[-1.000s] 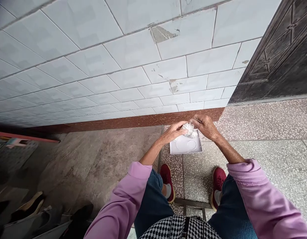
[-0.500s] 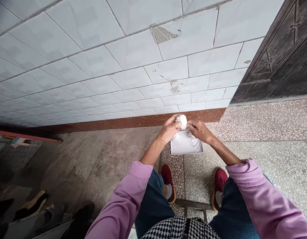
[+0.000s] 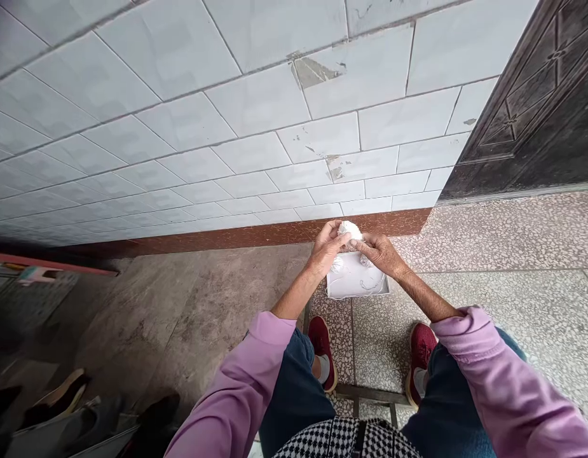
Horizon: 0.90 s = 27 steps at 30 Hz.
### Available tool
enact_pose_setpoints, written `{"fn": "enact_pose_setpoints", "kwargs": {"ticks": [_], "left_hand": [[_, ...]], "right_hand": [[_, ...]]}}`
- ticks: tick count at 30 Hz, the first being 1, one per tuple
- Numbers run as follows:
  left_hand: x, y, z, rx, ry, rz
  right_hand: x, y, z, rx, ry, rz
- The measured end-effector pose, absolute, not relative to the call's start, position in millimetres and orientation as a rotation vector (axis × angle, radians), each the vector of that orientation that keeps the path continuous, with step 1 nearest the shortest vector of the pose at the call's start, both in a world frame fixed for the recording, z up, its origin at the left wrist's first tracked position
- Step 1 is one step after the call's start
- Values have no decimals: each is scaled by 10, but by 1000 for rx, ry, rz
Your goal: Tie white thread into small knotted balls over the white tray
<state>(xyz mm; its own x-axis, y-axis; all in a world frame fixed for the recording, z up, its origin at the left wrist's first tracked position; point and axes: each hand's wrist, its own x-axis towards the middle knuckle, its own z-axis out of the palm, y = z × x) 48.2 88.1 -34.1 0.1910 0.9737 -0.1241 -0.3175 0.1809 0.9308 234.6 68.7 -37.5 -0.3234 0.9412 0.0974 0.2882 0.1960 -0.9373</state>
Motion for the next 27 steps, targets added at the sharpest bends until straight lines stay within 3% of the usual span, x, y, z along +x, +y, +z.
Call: {"fn": "enact_pose_setpoints", "kwargs": {"ticks": [10, 21, 27], "left_hand": [[297, 962, -292, 1089, 890, 902], [530, 993, -436, 912, 967, 1167], [537, 977, -440, 1071, 1022, 1109]], "right_hand": [[2436, 723, -367, -1171, -1855, 1050], [2324, 593, -485, -1265, -1942, 897], [2300, 508, -275, -1243, -2078, 863]]}}
